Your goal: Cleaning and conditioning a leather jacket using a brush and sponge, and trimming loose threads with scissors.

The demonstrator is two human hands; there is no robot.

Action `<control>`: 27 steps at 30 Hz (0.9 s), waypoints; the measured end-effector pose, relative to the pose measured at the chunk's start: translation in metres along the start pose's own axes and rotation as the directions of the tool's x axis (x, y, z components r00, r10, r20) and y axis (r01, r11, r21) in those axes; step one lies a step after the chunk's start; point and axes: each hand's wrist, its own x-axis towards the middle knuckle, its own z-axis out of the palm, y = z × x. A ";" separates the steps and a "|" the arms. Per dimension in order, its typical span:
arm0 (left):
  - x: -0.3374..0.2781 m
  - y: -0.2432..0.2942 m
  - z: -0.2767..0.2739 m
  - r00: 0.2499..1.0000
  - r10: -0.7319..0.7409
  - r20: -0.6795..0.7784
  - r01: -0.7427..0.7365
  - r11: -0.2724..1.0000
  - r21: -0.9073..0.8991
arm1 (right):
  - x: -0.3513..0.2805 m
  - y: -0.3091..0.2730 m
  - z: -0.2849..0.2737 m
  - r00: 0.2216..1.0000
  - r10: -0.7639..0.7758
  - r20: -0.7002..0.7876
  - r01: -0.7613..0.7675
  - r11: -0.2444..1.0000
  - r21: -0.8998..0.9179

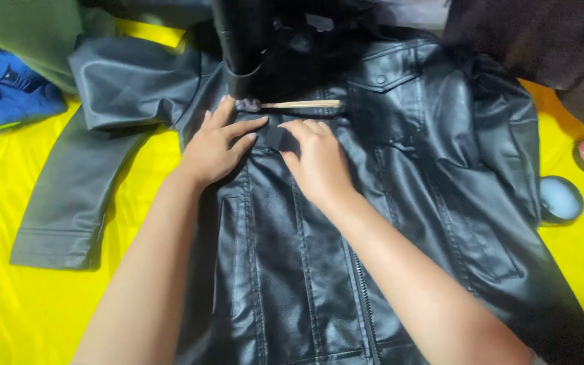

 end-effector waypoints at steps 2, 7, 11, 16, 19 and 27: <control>0.001 -0.003 0.001 1.000 0.011 -0.012 -0.011 1.000 0.003 | -0.009 -0.003 0.022 0.999 -0.052 0.012 0.052 0.998 -0.035; 0.000 -0.003 0.000 0.999 0.039 -0.012 -0.038 0.999 0.019 | -0.043 -0.017 0.040 0.988 -0.149 0.029 0.151 0.982 -0.114; 0.000 0.003 -0.003 1.000 0.004 0.021 -0.005 0.999 0.051 | -0.079 -0.029 0.039 0.949 -0.312 -0.039 0.299 0.935 -0.191; -0.006 0.011 -0.009 0.999 -0.036 0.036 0.036 0.999 -0.004 | -0.117 -0.045 0.023 0.939 -0.343 -0.028 0.337 0.932 -0.134; -0.004 0.005 -0.004 0.998 -0.054 0.018 0.055 0.998 -0.043 | -0.133 -0.054 0.006 0.944 -0.331 0.003 0.331 0.942 -0.058; -0.002 -0.005 0.002 0.994 0.111 -0.014 -0.112 0.994 -0.019 | -0.181 -0.071 -0.015 0.934 -0.320 0.161 0.346 0.921 -0.178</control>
